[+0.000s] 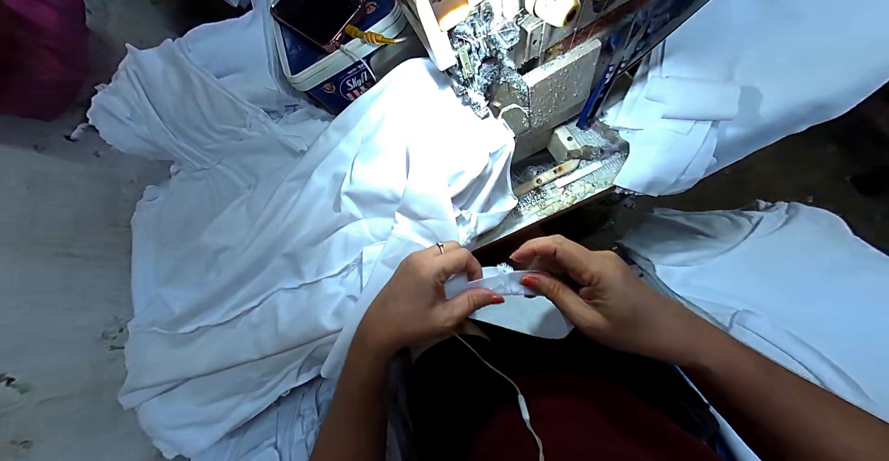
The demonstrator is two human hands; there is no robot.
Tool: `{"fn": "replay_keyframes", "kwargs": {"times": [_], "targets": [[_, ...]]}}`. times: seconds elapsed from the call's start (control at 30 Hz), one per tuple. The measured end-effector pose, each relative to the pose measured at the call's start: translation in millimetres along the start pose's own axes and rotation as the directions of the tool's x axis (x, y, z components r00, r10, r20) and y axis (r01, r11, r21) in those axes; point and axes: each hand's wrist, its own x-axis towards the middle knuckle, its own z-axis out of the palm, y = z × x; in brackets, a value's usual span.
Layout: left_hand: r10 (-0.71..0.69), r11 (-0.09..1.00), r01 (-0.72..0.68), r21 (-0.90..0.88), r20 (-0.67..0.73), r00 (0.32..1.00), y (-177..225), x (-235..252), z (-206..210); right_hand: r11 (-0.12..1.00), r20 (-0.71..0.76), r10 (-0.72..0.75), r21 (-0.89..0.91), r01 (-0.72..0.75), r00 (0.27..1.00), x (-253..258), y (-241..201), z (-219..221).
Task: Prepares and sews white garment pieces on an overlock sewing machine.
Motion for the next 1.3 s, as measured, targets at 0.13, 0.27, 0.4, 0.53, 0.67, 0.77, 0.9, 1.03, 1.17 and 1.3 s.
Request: {"fn": "replay_keyframes", "kwargs": {"times": [0.13, 0.27, 0.4, 0.53, 0.67, 0.77, 0.9, 1.03, 1.17, 1.3], "targets": [[-0.038, 0.98, 0.054, 0.192, -0.088, 0.995, 5.6, -0.9, 3.3, 1.0, 0.018, 0.021, -0.016, -0.02, 1.0, -0.5, 7.1, 3.2], [-0.085, 0.926, 0.04, 0.375, 0.104, 0.991, 19.3, 3.4, -14.5, 1.0, 0.019, 0.009, -0.01, -0.009, 1.0, -0.9, 20.8, 19.1], [-0.113, 0.896, 0.021, 0.443, 0.183, 0.977, 29.2, 18.0, -54.3, 0.999, -0.212, 0.008, 0.048, 0.002, 0.977, 11.2, 22.3, 36.9], [0.07, 0.815, 0.031, 0.579, -0.152, 0.986, 23.4, 58.5, -68.5, 0.998, -0.563, 0.005, 0.048, 0.027, 0.827, 51.4, 29.4, 42.1], [0.206, 0.89, 0.012, 0.455, -0.426, 0.881, -17.0, 108.9, -56.1, 0.998, -0.697, 0.053, 0.06, -0.015, 0.715, 88.9, 42.7, 42.2], [0.085, 0.955, 0.052, 0.293, -0.434, 0.897, -44.9, 122.9, -50.3, 0.994, -0.676, 0.102, 0.097, -0.05, 0.729, 92.0, 44.9, 39.8], [0.038, 0.963, 0.059, 0.264, -0.349, 0.936, -43.3, 118.5, -51.9, 0.983, -0.637, 0.168, 0.163, -0.081, 0.752, 85.1, 40.2, 34.1], [0.006, 0.958, 0.079, 0.277, -0.293, 0.956, -35.5, 113.8, -54.2, 0.958, -0.554, 0.252, 0.259, -0.124, 0.794, 78.0, 41.1, 33.7], [0.043, 0.921, 0.085, 0.379, -0.316, 0.948, -36.0, 116.1, -48.0, 0.96, -0.506, 0.255, 0.236, -0.152, 0.824, 76.3, 38.0, 30.9], [-0.077, 0.918, 0.235, 0.32, -0.437, 0.896, -25.9, 125.5, -38.8, 0.977, -0.547, 0.195, 0.182, -0.112, 0.814, 77.5, 34.1, 28.3]]}}
